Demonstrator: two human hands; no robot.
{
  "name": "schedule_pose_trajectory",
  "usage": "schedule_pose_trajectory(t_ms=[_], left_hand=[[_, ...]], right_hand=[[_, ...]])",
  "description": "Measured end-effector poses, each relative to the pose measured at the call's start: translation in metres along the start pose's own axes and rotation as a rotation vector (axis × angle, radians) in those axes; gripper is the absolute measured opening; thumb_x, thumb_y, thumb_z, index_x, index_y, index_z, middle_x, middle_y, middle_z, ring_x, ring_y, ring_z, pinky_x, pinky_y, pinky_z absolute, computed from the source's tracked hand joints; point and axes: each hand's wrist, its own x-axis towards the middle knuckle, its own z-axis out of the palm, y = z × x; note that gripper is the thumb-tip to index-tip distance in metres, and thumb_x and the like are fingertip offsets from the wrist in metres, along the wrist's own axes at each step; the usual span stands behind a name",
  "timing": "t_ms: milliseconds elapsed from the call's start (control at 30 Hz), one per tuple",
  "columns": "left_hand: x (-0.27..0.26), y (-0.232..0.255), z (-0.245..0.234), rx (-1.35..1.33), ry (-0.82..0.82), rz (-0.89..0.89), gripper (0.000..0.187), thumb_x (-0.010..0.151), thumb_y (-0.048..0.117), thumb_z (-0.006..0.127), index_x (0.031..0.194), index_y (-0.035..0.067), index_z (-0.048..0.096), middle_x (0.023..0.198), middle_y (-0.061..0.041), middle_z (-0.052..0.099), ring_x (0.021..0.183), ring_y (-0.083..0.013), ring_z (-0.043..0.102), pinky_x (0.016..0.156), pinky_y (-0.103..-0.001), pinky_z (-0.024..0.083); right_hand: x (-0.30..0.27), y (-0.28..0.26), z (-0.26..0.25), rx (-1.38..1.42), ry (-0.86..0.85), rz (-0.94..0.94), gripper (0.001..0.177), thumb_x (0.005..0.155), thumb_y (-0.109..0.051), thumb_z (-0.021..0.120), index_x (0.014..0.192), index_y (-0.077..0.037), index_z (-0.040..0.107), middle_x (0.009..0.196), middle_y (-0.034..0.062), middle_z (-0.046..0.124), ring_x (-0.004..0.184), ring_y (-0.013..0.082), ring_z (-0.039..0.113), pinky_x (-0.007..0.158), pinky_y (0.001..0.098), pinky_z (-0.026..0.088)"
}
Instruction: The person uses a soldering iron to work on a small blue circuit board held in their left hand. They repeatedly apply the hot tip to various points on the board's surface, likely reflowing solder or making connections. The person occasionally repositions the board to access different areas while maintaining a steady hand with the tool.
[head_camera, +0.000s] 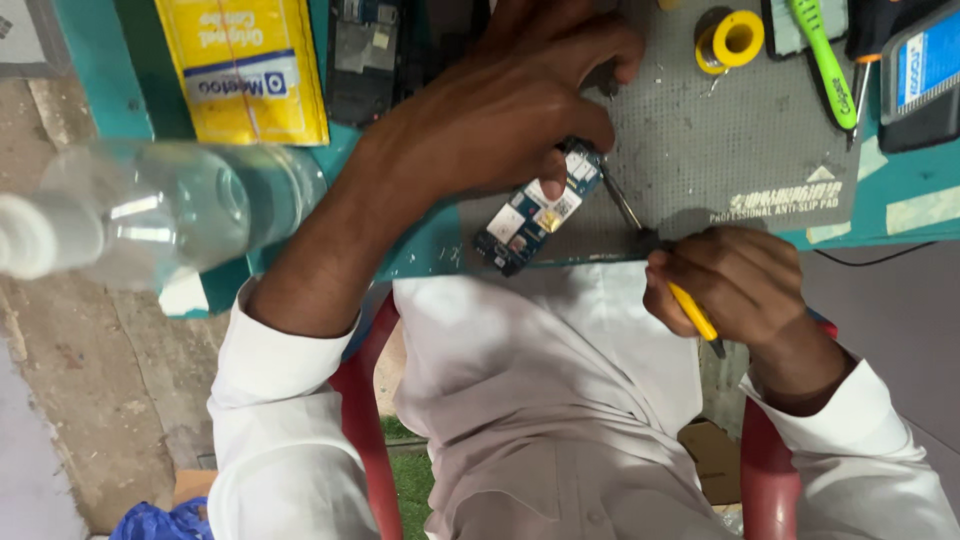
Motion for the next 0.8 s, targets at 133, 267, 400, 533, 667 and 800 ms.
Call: schedule_pose_trajectory(t_ms=[133,267,400,533,667,800], left_hand=[[0.000,0.000,0.000,-0.065,-0.008,-0.031,0.032,0.061,0.021,0.089,0.091,0.013,0.081,0.131,-0.007,0.054,0.134,-0.0309,0.042,0.113,-0.054,0.027],[-0.001,0.002,0.003,-0.117,0.021,-0.046,0.032,0.059,0.018,0.086,0.091,0.011,0.081,0.129,-0.009,0.054,0.133,-0.0303,0.043,0.113,-0.052,0.027],[-0.006,-0.002,0.007,-0.193,0.081,-0.027,0.028,0.068,0.019,0.086,0.093,0.008,0.080,0.132,-0.008,0.052,0.135,-0.0287,0.042,0.114,-0.051,0.028],[-0.011,0.000,0.010,-0.254,0.092,-0.058,0.015,0.074,0.010,0.082,0.086,0.005,0.076,0.134,-0.006,0.050,0.137,-0.0274,0.038,0.116,-0.044,0.031],[-0.010,-0.001,0.010,-0.255,0.092,-0.039,0.023,0.069,0.015,0.085,0.088,0.006,0.077,0.134,-0.008,0.050,0.137,-0.0275,0.040,0.114,-0.050,0.029],[-0.007,-0.003,0.011,-0.283,0.102,-0.022,0.033,0.062,0.016,0.089,0.091,0.006,0.078,0.135,-0.009,0.049,0.137,-0.0290,0.039,0.111,-0.052,0.028]], right_hand=[[-0.001,0.000,-0.004,0.023,-0.055,0.027,0.019,0.077,0.006,0.079,0.091,0.000,0.068,0.082,0.0091,0.064,0.065,0.0254,0.065,0.061,0.0381,0.057],[0.003,-0.001,-0.006,0.063,-0.075,0.042,0.023,0.077,0.002,0.079,0.096,0.001,0.067,0.084,0.0107,0.064,0.066,0.0256,0.065,0.061,0.0387,0.057],[0.006,-0.008,-0.010,0.041,-0.121,0.096,0.023,0.079,0.004,0.079,0.095,0.001,0.064,0.083,0.0119,0.063,0.063,0.0262,0.064,0.060,0.0392,0.057],[0.004,-0.004,-0.008,0.039,-0.102,0.077,0.022,0.079,0.003,0.079,0.095,0.002,0.064,0.081,0.0118,0.063,0.060,0.0258,0.063,0.058,0.0393,0.057],[0.001,-0.004,-0.008,0.041,-0.110,0.081,0.023,0.080,-0.001,0.079,0.099,0.001,0.065,0.084,0.0121,0.063,0.063,0.0263,0.063,0.061,0.0400,0.057],[-0.001,-0.005,-0.008,0.031,-0.109,0.089,0.021,0.079,0.002,0.079,0.095,0.001,0.065,0.079,0.0121,0.063,0.058,0.0261,0.063,0.057,0.0397,0.056]])
